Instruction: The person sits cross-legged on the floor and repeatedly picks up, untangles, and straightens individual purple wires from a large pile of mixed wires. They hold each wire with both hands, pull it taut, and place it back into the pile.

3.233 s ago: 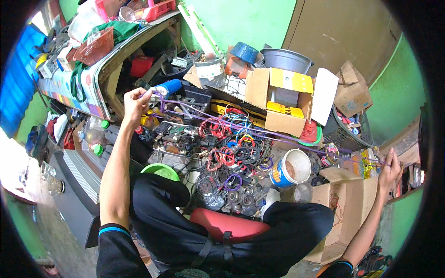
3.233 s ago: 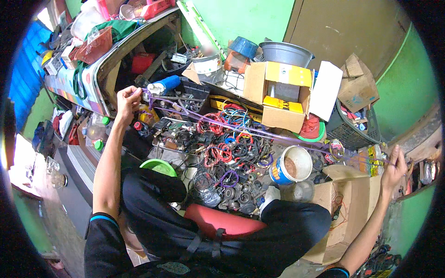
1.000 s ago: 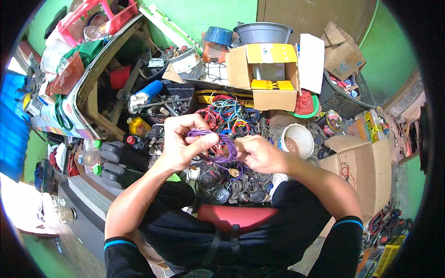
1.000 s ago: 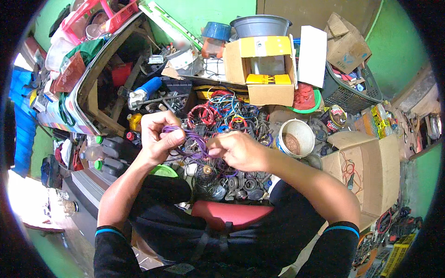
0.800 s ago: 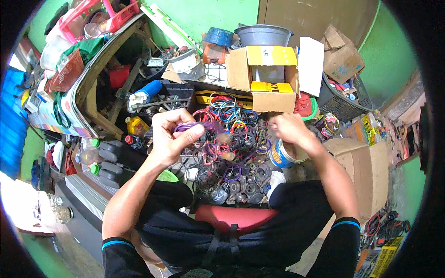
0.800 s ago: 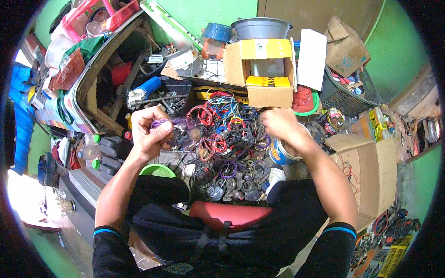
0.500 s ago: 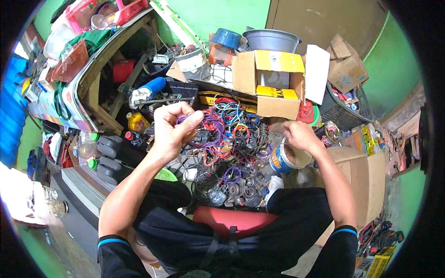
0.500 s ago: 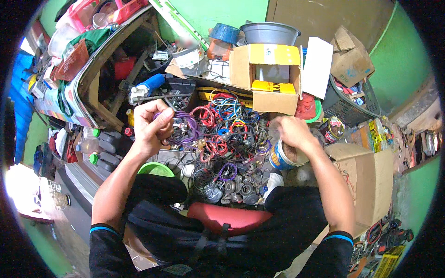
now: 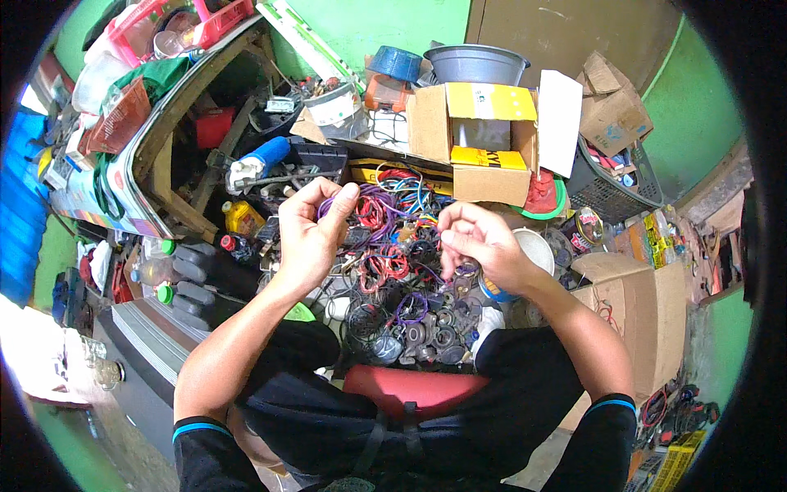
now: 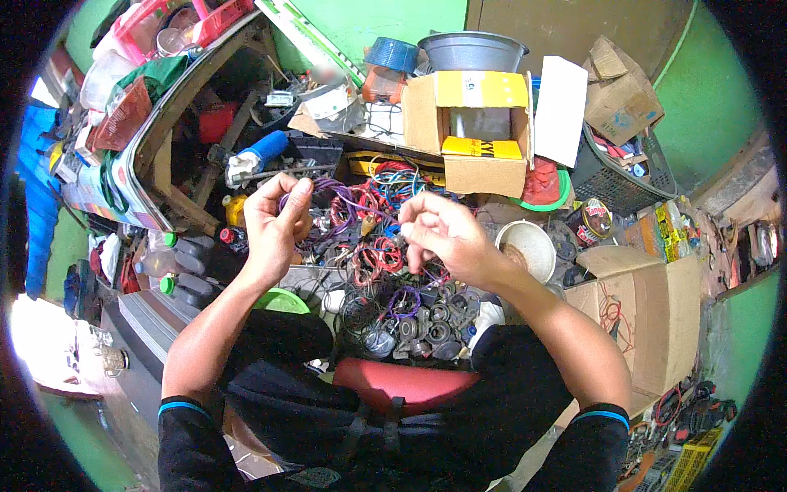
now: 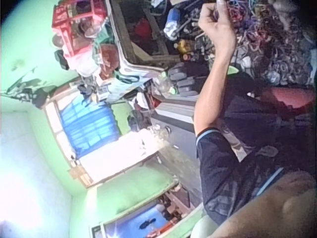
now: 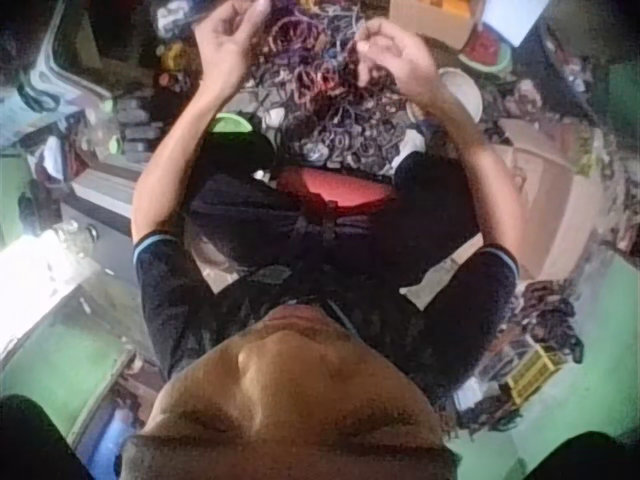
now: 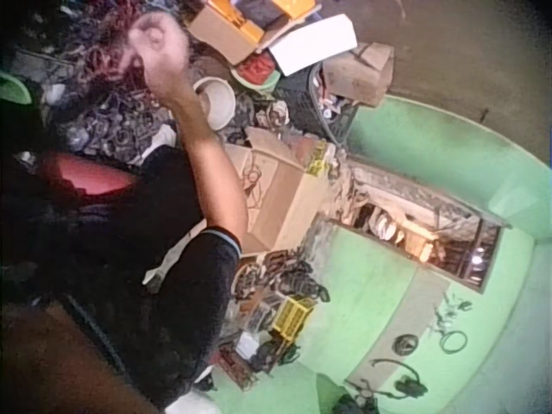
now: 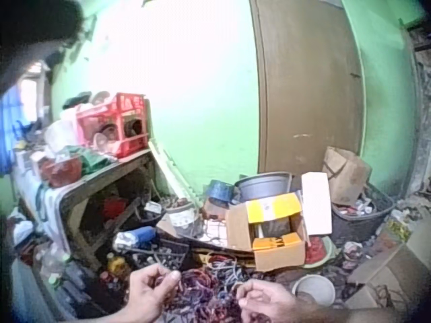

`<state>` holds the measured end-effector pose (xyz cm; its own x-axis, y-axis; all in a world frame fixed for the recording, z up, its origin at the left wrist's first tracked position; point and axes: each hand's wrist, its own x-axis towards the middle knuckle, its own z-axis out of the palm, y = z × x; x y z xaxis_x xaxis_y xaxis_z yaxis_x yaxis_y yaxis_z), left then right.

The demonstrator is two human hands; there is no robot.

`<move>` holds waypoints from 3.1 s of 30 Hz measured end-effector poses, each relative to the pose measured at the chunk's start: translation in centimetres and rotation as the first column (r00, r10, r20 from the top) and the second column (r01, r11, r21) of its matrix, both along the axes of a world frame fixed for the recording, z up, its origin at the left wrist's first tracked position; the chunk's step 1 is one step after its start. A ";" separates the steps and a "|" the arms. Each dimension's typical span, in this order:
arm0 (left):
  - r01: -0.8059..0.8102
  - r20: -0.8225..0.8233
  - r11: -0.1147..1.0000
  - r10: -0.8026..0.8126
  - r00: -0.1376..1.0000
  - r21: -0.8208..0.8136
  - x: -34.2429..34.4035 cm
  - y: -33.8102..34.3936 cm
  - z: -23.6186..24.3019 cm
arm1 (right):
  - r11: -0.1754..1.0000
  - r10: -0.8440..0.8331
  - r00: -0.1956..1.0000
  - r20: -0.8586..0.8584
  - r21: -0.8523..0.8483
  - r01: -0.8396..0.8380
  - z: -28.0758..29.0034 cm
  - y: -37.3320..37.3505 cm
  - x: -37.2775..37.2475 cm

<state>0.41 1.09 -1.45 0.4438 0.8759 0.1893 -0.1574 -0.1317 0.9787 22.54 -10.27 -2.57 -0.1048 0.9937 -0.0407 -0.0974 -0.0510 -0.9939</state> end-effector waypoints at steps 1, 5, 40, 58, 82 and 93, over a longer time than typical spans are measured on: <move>-0.017 -0.038 0.999 0.018 0.999 0.028 0.0 0.0 -0.1 | 0.999 -0.050 0.998 0.021 -0.020 0.051 0.5 -0.1 0.0; -0.030 -0.143 0.981 0.058 0.988 0.190 0.7 -0.4 -0.8 | 0.945 -0.308 0.909 0.282 0.200 0.259 1.0 -0.5 -0.3; 0.507 -0.359 0.835 -0.416 0.835 0.213 0.5 -1.3 -0.2 | 0.998 -0.003 0.977 0.212 0.056 -0.009 0.2 -1.3 -2.7; 0.701 -0.192 0.642 -0.765 0.615 -0.311 0.0 -0.5 0.6 | 0.970 0.109 0.981 0.164 0.198 -0.140 -0.4 -0.7 -0.9; 0.601 0.012 0.734 -0.630 0.776 -0.316 0.1 1.7 -0.1 | 0.887 -0.392 0.917 0.072 0.295 0.356 0.9 -0.8 0.0; 0.556 -0.086 0.748 -0.621 0.779 -0.362 0.2 2.0 0.5 | 0.325 -0.881 0.416 0.225 0.928 0.185 2.3 -0.8 3.6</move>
